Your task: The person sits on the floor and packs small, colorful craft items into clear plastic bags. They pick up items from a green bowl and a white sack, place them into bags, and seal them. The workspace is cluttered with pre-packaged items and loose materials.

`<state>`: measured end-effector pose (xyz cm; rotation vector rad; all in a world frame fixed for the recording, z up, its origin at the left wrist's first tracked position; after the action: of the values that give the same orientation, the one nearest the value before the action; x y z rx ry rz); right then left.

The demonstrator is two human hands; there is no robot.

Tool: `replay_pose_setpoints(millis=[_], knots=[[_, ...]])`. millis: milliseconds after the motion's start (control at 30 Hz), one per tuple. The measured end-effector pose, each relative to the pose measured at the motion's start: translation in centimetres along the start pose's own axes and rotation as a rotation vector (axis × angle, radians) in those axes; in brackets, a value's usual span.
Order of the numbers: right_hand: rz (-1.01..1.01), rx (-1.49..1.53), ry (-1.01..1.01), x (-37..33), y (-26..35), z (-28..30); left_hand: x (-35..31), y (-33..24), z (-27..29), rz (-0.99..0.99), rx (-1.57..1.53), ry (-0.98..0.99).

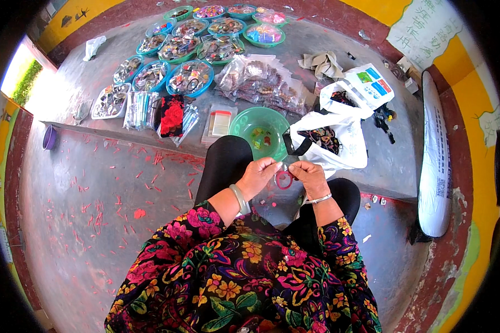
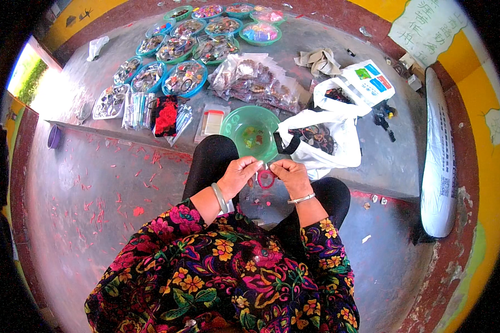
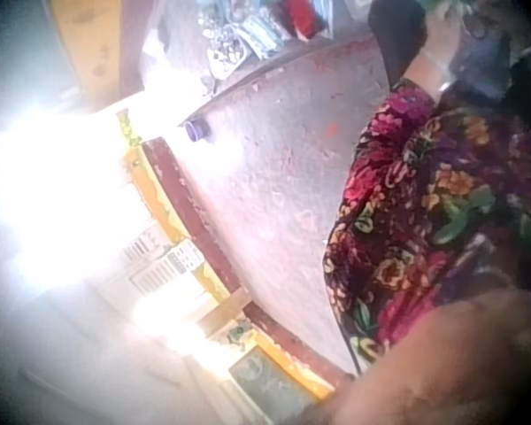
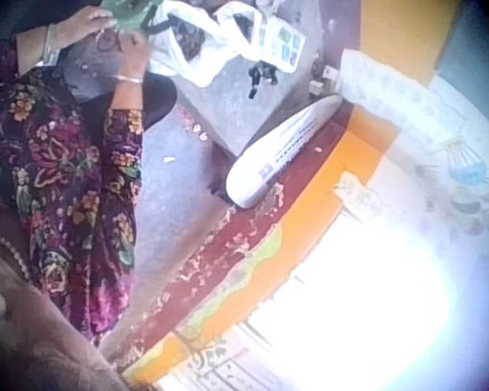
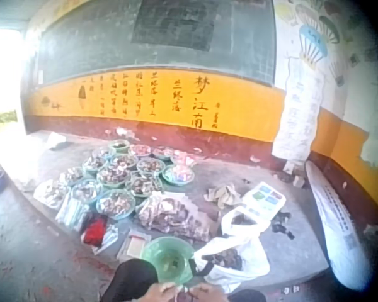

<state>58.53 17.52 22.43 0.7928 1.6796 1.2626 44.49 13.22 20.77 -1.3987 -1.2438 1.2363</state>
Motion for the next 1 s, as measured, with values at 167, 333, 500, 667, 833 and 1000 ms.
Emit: replay_pose_setpoints(millis=[167,333,500,667,833,1000], knots=[[0.14,-0.358,0.042,-0.3,0.7,-0.3,-0.2,-0.4,-0.6,0.026,0.067,0.079],[0.176,-0.348,0.048,-0.5,1.4,-0.7,-0.2,-0.8,-0.3,-0.028,0.122,0.035],[0.131,-0.334,-0.049,-0.3,1.2,0.2,-0.1,-0.8,-0.1,0.005,0.088,-0.003],[0.096,-0.237,-0.054,-0.1,0.9,0.6,-0.1,-0.8,0.2,0.043,0.085,-0.036],[-0.019,-0.172,-0.02,0.1,0.5,0.7,0.0,0.0,1.0,0.085,0.033,-0.11],[-0.194,-0.099,-0.078,0.7,-0.2,1.4,-0.5,-1.0,2.5,0.109,-0.236,-0.266]])
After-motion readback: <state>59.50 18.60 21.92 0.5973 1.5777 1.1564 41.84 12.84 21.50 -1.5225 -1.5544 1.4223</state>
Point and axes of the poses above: each hand's wrist, its own x-axis towards the middle knuckle, its own z-axis out of the back of the hand, y = z × x, the point moved 7 cm from there along x, towards the middle knuckle, and after that the axes turned 2 degrees about x, right-handed, at the moved point
